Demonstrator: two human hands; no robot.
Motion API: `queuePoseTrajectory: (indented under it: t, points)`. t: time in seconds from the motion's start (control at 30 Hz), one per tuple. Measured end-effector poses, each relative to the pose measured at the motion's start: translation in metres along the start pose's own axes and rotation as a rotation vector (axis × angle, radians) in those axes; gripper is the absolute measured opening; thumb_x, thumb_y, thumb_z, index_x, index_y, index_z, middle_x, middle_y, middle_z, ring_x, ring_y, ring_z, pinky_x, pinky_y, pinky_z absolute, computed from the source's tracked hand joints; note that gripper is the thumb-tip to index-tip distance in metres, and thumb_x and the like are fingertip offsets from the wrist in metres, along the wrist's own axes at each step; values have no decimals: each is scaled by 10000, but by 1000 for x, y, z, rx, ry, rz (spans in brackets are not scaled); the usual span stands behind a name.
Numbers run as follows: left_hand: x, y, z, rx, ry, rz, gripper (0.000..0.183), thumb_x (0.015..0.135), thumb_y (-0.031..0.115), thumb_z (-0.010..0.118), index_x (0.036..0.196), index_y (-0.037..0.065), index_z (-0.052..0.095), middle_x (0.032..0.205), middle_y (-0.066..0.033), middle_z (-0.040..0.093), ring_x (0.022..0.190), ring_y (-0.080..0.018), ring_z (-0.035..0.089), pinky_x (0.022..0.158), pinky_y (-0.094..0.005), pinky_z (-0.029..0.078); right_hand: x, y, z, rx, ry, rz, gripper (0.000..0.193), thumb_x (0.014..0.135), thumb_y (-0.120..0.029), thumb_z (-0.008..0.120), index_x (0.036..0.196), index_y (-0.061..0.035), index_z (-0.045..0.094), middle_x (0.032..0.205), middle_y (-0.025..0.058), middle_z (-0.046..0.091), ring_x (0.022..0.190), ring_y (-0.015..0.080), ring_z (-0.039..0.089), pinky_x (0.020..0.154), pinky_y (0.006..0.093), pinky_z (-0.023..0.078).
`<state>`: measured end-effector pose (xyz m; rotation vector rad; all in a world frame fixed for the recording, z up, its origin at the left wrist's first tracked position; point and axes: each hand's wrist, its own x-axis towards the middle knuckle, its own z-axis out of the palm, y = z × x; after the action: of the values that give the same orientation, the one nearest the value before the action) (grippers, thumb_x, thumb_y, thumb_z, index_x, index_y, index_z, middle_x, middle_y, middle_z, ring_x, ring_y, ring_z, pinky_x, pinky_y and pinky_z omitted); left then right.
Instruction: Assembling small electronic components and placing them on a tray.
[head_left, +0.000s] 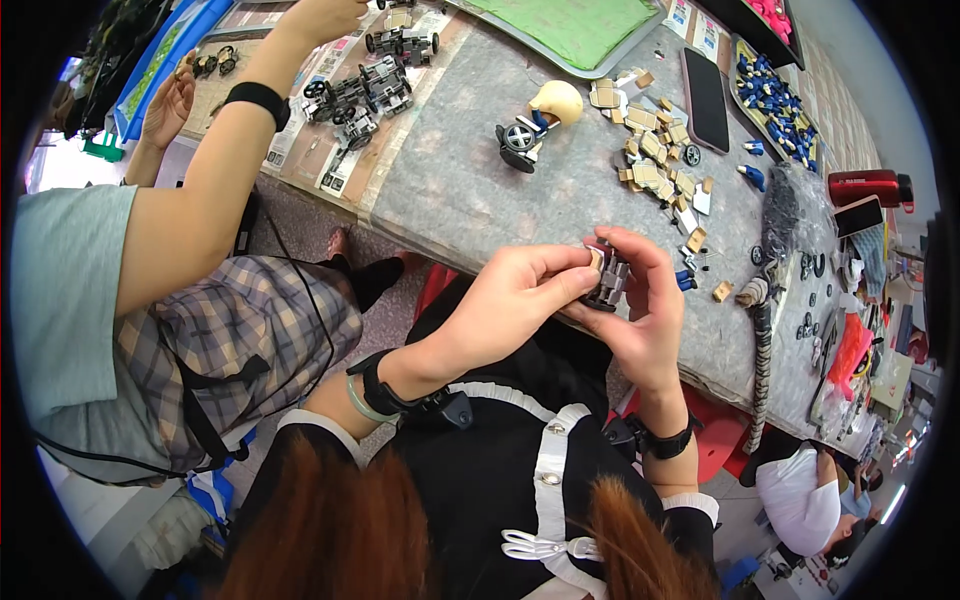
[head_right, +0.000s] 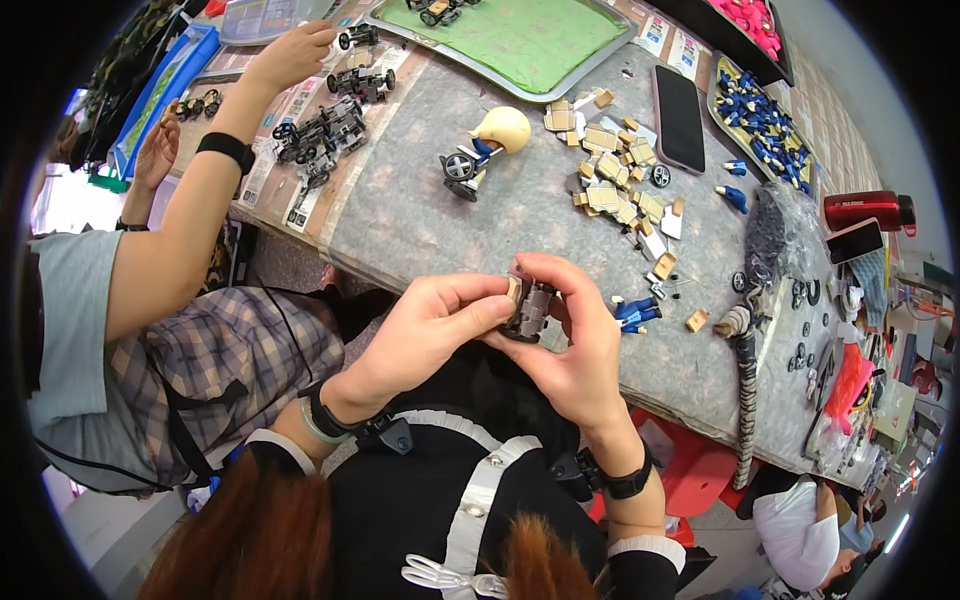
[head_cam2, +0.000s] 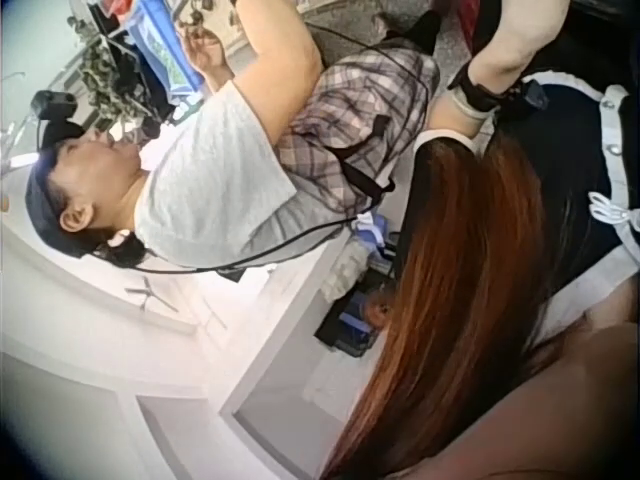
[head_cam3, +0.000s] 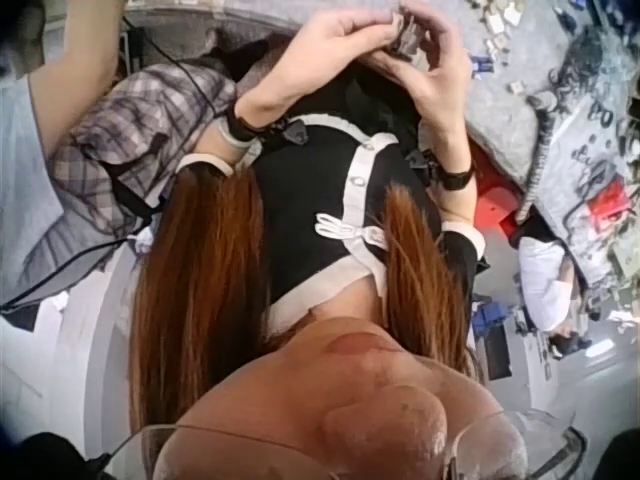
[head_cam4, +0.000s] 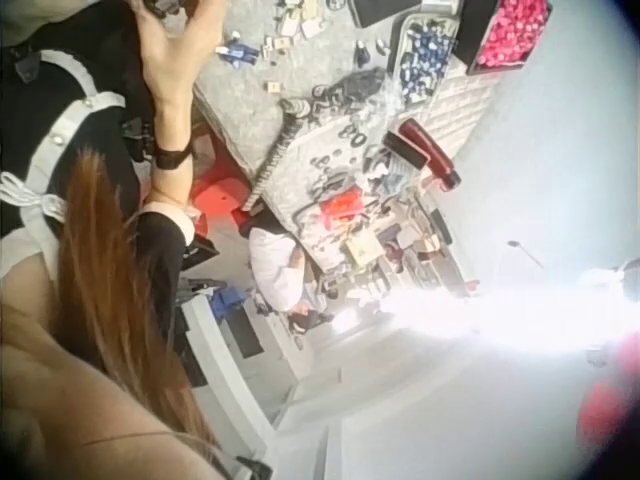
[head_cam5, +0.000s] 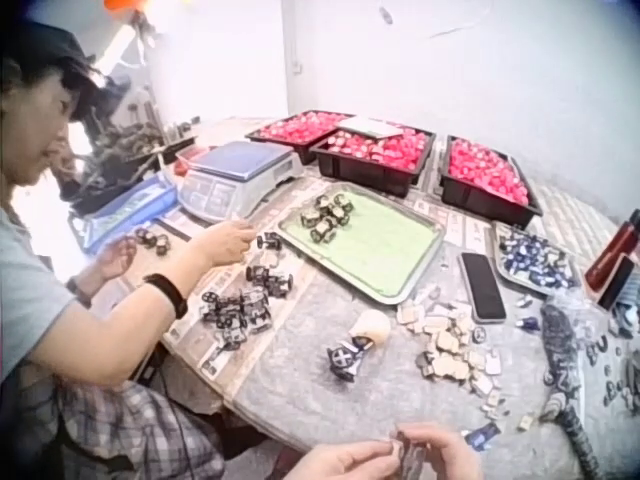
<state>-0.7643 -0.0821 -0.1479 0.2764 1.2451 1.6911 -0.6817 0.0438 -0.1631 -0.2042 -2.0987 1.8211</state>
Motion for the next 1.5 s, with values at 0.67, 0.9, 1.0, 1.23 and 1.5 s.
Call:
queuePoseTrajectory:
  t: [0.67, 0.9, 1.0, 1.23, 1.5]
  points:
    - [-3, 5, 1, -3, 29, -7, 252, 838, 109, 523, 1029, -56, 541, 931, -52, 586, 815, -79, 550, 728, -216, 457, -1, 6, -8, 331, -65, 13, 653, 579, 60, 691, 1128, -58, 357, 1180, 133, 388, 1122, 253, 410, 914, 348, 357]
    - [-7, 10, -1, -34, -3, -14, 243, 823, 83, 535, 1020, -59, 544, 929, -59, 586, 835, -89, 549, 747, -224, 450, -4, 7, -5, 472, -25, 36, 657, 569, 52, 701, 1119, -76, 365, 1176, 141, 399, 1114, 281, 420, 915, 365, 355]
    - [-8, 12, -4, -95, -19, -58, 246, 822, 84, 536, 1023, -58, 542, 932, -63, 589, 848, -94, 551, 755, -230, 449, -4, 7, -3, 449, -32, -32, 654, 569, 52, 702, 1115, -81, 368, 1175, 147, 405, 1111, 287, 422, 916, 370, 354]
    - [0, 7, -9, -235, -55, -176, 256, 829, 88, 524, 1046, -47, 527, 981, -83, 581, 875, -121, 562, 783, -262, 465, 0, 3, -7, 405, -74, -57, 652, 574, 64, 694, 1121, -70, 365, 1174, 154, 407, 1116, 281, 417, 912, 361, 361]
    - [6, 7, -17, -436, -155, -280, 257, 841, 166, 525, 1029, -9, 537, 961, -73, 579, 859, -131, 570, 773, -277, 478, 2, 0, -6, 528, -60, 30, 653, 585, 68, 685, 1136, -50, 354, 1176, 157, 409, 1122, 269, 410, 909, 361, 372]
